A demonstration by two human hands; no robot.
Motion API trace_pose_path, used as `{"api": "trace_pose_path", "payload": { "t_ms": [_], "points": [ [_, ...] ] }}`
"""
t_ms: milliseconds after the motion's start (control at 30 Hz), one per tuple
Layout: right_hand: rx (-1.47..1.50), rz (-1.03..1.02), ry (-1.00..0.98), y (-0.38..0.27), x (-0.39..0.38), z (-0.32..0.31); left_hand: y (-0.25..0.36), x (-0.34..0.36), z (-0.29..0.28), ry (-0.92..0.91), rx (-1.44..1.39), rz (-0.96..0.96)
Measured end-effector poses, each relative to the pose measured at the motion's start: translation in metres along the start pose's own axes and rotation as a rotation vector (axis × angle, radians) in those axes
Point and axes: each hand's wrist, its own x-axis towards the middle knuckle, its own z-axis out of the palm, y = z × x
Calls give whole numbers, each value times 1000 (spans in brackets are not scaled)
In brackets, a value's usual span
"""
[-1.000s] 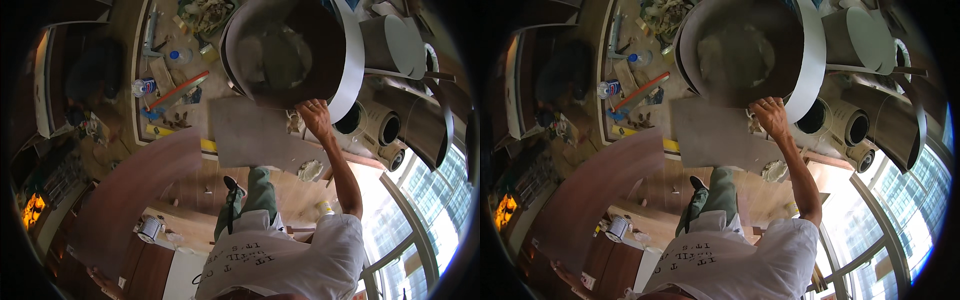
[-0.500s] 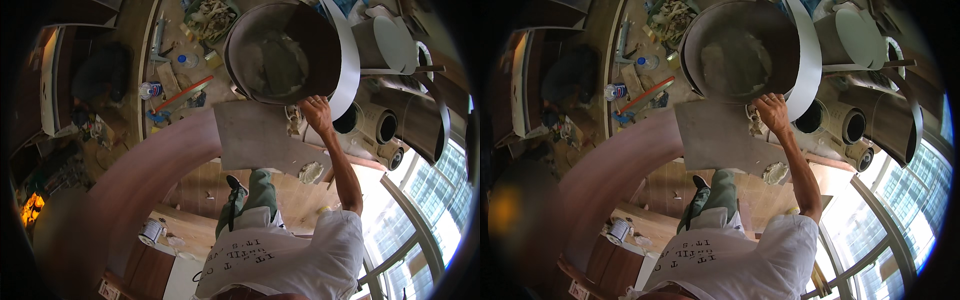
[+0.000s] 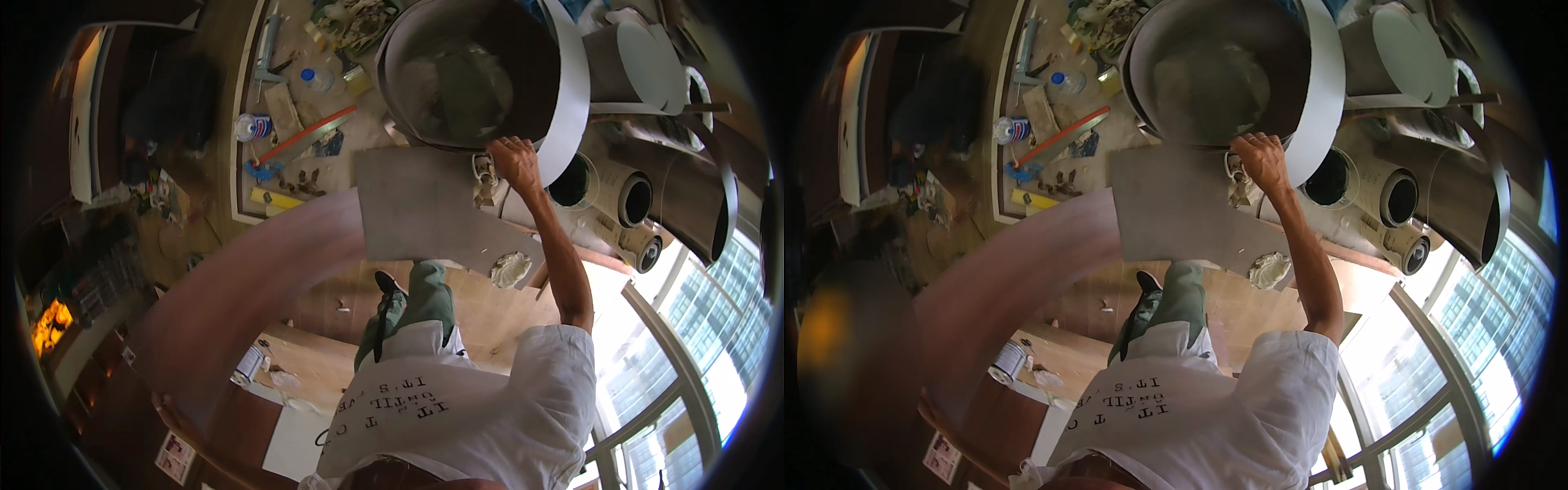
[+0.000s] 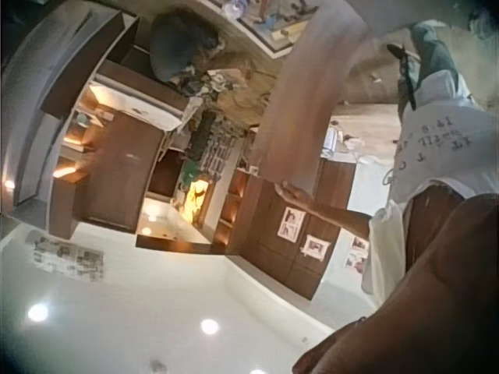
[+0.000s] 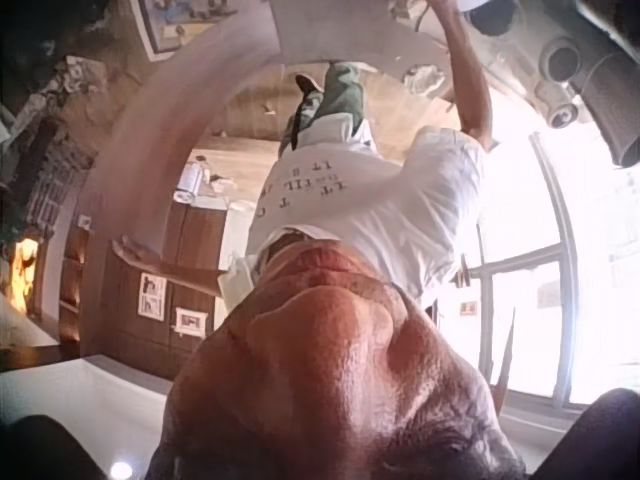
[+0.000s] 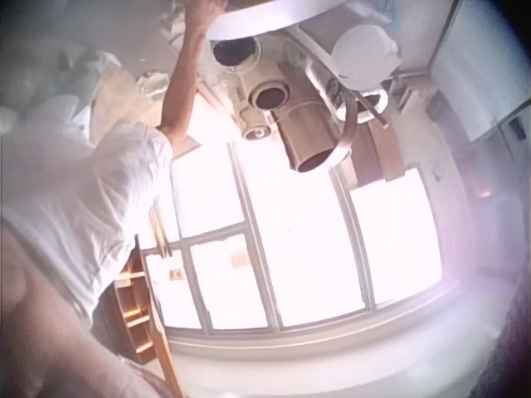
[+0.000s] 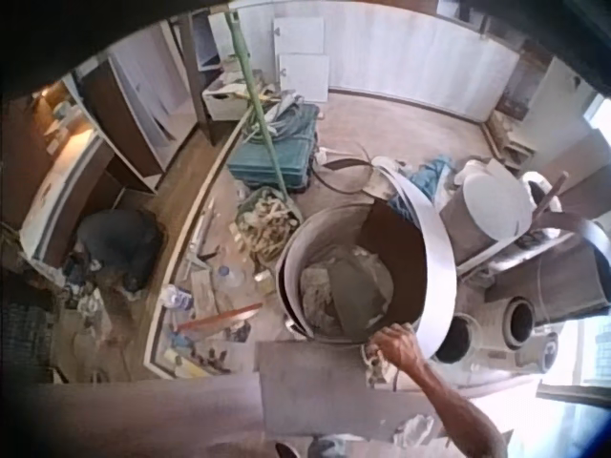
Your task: The person cuts a large sheet of gold-colored material on the floor using a utility knife and a straightedge. They then peel off a backing layer and place the cut piece into a bucket.
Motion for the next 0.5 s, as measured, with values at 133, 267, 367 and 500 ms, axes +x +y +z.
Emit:
{"api": "trace_pose_path", "payload": {
  "t_ms": [133, 267, 367, 500],
  "points": [
    [52, 49, -141, 2, 8, -4, 5, -12, -2, -1, 9, -21],
    [270, 303, -655, -8, 42, -17, 14, -25, -1, -5, 12, -44],
    [404, 326, -488, -35, 83, 21, 27, -31, 9, -11, 70, -45],
    [319, 358, -422, -46, 134, 115, 26, -34, 9, -50, 74, -10]
  ]
}}
